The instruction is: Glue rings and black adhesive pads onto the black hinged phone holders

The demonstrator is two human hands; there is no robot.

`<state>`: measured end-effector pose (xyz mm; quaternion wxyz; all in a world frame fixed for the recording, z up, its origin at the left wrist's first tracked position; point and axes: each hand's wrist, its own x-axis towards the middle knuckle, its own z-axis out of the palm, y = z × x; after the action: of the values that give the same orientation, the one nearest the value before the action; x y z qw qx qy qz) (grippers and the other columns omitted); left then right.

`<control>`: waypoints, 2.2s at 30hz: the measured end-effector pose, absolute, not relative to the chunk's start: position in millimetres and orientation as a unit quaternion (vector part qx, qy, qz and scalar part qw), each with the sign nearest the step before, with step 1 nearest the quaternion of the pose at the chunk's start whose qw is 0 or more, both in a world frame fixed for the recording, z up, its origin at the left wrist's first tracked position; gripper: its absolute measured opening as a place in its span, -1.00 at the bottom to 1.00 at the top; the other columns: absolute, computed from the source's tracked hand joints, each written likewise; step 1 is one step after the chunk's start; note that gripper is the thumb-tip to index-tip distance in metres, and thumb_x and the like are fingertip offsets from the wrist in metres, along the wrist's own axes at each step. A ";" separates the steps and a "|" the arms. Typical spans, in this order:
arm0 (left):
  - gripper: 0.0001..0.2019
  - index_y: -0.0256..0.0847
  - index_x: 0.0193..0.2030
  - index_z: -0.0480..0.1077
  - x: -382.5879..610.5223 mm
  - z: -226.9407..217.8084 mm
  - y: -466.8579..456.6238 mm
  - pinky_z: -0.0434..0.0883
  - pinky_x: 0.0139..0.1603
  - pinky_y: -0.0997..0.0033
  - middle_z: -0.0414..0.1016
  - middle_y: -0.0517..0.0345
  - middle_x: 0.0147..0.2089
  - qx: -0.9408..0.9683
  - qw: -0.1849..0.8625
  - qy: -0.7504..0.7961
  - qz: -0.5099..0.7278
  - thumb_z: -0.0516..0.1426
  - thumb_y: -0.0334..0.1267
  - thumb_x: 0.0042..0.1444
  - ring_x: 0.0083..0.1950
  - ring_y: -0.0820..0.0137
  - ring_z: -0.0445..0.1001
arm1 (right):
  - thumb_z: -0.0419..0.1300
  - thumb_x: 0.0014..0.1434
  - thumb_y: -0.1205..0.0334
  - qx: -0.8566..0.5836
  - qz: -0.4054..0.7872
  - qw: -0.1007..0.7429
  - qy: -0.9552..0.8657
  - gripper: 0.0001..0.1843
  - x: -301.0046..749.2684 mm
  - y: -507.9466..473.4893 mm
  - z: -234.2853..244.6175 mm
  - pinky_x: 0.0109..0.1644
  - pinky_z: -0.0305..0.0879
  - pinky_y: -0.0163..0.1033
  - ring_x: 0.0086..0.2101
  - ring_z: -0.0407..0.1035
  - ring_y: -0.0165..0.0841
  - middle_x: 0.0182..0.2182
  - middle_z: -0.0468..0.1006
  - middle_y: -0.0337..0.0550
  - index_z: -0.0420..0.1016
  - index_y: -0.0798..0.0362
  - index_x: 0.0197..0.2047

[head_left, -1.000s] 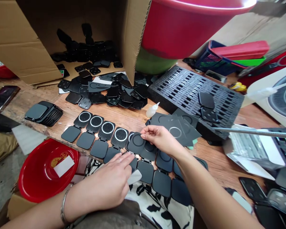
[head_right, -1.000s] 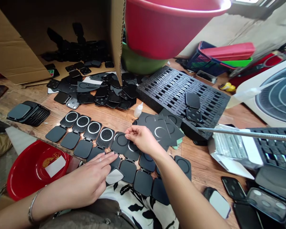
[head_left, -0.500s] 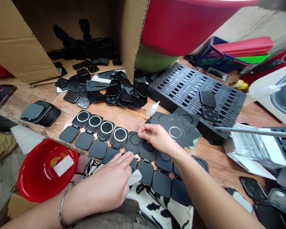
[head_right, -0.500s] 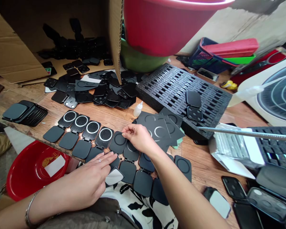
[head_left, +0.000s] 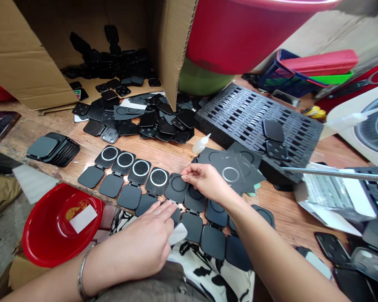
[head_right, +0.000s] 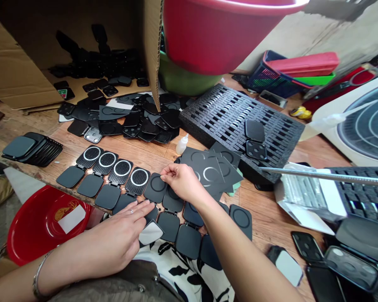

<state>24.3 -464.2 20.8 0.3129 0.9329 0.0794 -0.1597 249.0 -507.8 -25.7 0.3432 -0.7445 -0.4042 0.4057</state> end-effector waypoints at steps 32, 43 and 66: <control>-0.54 -0.53 0.21 0.35 22.7 16.6 -466.6 0.03 0.47 0.08 0.06 -0.34 0.44 0.935 0.307 0.088 -0.155 -0.03 -0.36 0.22 0.49 0.10 -0.01 | 0.17 0.15 0.23 -0.734 0.292 0.373 -0.487 -0.87 224.9 -524.9 4.2 -0.39 0.18 -0.30 -0.49 0.28 -0.42 -0.51 0.50 -0.25 0.50 0.04 -0.39; -0.58 -0.50 0.16 0.38 25.7 20.7 -471.1 0.06 0.45 0.00 0.05 -0.39 0.44 0.934 0.304 0.098 -0.162 0.00 -0.36 0.20 0.48 0.04 -0.02 | 0.38 0.11 0.11 -0.547 0.451 0.668 -0.227 -0.78 202.4 -543.1 -18.6 -0.17 0.40 -0.31 -0.34 0.48 -0.43 -0.34 0.49 -0.29 0.46 -0.03 -0.24; -0.66 -0.40 0.08 0.42 23.2 21.4 -469.2 0.11 0.44 0.04 0.05 -0.36 0.43 0.928 0.324 0.100 -0.153 0.05 -0.35 0.19 0.48 0.03 -0.02 | 0.24 0.01 0.19 -0.734 0.398 0.361 -0.416 -0.88 243.0 -508.3 -15.5 -0.35 0.25 -0.30 -0.47 0.30 -0.41 -0.53 0.49 -0.24 0.49 0.06 -0.39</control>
<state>23.2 -469.2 21.4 0.3243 0.9281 0.0999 -0.1532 243.0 -508.3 -15.5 0.3606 -0.7340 -0.4155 0.3982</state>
